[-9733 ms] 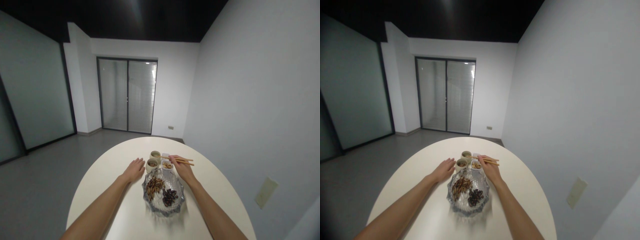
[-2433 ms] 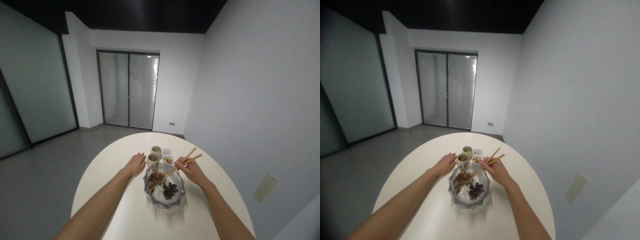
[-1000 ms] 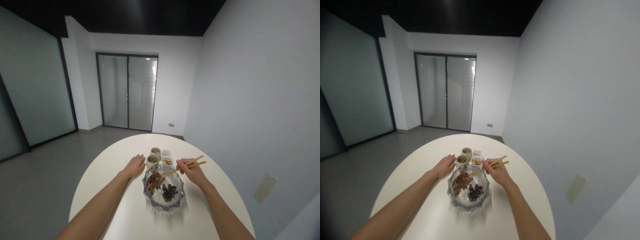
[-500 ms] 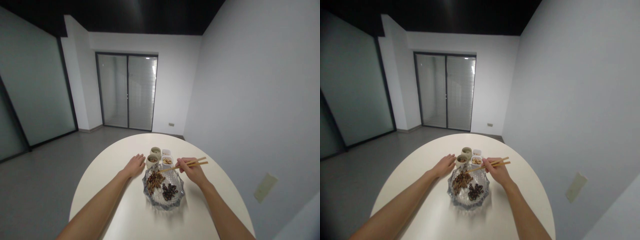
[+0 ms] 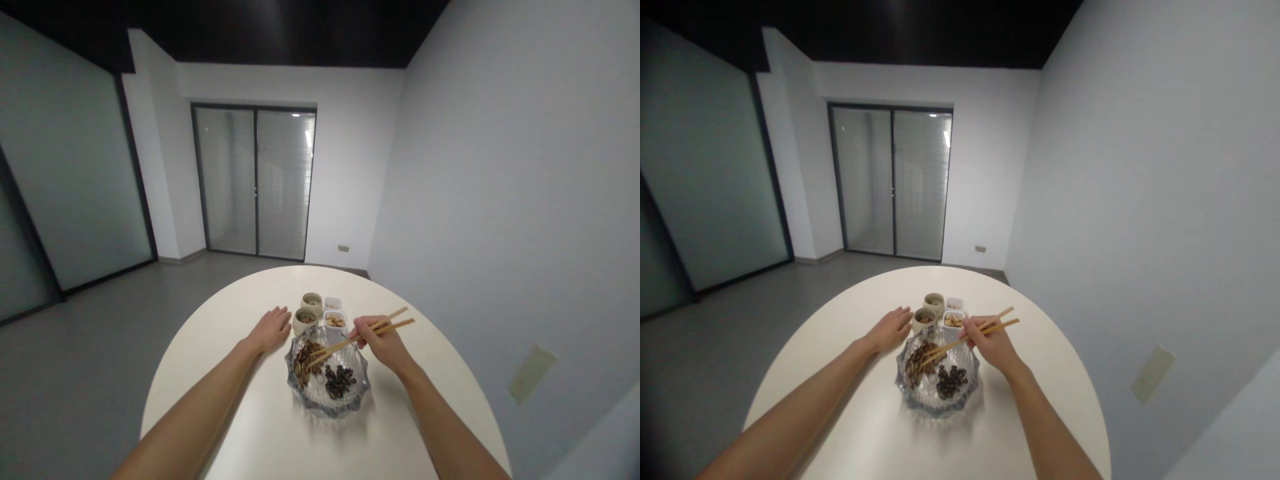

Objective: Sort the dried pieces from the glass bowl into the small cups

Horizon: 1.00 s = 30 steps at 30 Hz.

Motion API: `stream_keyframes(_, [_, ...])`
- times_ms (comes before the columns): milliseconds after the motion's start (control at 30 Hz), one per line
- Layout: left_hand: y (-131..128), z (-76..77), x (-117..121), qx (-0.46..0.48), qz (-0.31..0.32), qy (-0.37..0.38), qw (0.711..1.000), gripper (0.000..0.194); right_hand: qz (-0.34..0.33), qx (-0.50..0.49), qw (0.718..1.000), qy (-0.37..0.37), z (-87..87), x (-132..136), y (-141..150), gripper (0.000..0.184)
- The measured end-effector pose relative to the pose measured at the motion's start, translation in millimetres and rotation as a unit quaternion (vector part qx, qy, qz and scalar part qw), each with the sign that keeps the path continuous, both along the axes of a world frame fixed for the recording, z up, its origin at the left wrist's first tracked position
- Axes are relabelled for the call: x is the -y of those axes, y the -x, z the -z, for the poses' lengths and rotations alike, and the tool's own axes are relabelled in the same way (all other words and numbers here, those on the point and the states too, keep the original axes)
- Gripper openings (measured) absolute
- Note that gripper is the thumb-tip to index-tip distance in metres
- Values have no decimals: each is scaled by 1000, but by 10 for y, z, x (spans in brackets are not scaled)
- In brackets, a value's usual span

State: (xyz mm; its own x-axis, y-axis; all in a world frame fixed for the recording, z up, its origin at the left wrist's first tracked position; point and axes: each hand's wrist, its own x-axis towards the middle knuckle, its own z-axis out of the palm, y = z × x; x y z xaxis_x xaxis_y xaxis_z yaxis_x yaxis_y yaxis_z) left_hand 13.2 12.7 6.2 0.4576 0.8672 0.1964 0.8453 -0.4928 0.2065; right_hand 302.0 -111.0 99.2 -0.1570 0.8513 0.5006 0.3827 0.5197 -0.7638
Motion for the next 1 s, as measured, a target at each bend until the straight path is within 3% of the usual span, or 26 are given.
stream_keyframes(300, [-17,-46,23,2,-4,3,1000,49,-73,40,994,65,-50,112,118,55])
stream_keyframes(600, [-13,-44,14,-2,-3,12,1000,49,-49,35,997,50,-88,110,158,54])
stream_keyframes(1000, [-13,-36,9,4,0,6,1000,48,-78,32,993,81,-46,95,117,51])
